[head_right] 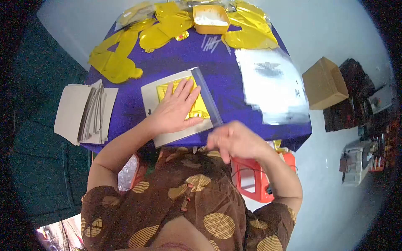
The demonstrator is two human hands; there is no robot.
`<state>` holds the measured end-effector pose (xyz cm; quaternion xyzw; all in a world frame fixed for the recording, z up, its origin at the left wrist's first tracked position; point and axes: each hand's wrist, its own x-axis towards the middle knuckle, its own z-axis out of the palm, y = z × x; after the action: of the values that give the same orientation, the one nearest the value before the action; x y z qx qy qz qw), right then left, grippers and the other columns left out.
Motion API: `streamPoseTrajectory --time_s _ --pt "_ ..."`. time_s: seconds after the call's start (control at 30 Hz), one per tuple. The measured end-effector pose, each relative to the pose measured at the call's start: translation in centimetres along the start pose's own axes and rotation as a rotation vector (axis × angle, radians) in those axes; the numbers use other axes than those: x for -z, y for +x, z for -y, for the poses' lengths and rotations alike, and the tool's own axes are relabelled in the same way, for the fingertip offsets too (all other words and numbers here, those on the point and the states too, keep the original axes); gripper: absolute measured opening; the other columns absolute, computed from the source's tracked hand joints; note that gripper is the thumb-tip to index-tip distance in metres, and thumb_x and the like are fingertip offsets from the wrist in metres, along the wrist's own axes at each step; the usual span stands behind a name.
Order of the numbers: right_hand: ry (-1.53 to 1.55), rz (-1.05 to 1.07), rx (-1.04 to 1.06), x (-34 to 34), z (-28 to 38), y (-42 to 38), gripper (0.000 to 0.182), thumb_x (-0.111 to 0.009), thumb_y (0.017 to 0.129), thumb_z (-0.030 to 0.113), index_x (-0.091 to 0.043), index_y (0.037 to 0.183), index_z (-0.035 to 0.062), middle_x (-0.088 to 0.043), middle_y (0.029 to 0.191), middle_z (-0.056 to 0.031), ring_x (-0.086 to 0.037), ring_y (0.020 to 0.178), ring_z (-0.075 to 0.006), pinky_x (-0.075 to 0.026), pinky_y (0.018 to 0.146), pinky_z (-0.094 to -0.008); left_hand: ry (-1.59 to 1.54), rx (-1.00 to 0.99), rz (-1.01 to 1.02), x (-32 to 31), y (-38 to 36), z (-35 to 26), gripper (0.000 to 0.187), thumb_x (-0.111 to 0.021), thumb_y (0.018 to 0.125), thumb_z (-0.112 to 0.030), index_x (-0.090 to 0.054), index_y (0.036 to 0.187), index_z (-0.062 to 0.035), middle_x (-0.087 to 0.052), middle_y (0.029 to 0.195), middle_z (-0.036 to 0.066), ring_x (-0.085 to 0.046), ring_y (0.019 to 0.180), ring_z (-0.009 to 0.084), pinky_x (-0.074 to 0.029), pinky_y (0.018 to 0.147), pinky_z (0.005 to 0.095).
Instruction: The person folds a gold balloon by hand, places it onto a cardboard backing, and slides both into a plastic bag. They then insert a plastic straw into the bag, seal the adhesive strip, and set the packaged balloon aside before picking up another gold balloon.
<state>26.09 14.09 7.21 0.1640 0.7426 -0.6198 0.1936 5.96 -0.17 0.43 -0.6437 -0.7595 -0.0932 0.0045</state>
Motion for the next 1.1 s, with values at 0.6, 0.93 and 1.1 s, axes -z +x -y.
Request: streamPoseTrajectory --time_s 0.6,0.93,1.1 --pt "1.121 -0.666 0.344 -11.8 -10.5 2.3 0.024 -0.061 0.098 0.018 -0.067 0.113 0.0009 -0.068 0.113 -0.0053 -0.060 0.105 -0.0128 -0.045 0.094 -0.0306 0.018 0.179 -0.214 -2.3 -5.8 -10.9 0.086 -0.061 0.087 -0.051 -0.033 0.145 0.0054 -0.029 0.148 0.036 -0.021 0.141 0.0513 -0.016 0.109 0.0691" --pt "0.980 -0.509 0.342 -8.5 -11.3 1.4 0.021 -0.067 0.094 0.018 -0.069 0.101 -0.0022 -0.072 0.099 -0.0113 -0.069 0.087 -0.0193 -0.056 0.081 -0.0358 -0.353 0.333 -0.536 2.0 -7.3 -3.3 0.071 -0.074 0.082 -0.023 -0.042 0.138 0.0088 -0.047 0.136 0.033 -0.048 0.126 0.0409 -0.041 0.104 0.0464" --pt "0.713 -0.477 0.297 -7.6 -9.5 -0.2 0.024 -0.067 0.094 0.020 -0.070 0.098 -0.0040 -0.072 0.091 -0.0091 -0.067 0.079 -0.0146 -0.054 0.075 -0.0304 -1.414 0.525 -0.237 3.4 -8.0 -0.3 0.057 -0.073 0.084 -0.017 -0.051 0.130 0.0089 -0.065 0.115 0.019 -0.067 0.092 0.0194 -0.054 0.080 0.0286"
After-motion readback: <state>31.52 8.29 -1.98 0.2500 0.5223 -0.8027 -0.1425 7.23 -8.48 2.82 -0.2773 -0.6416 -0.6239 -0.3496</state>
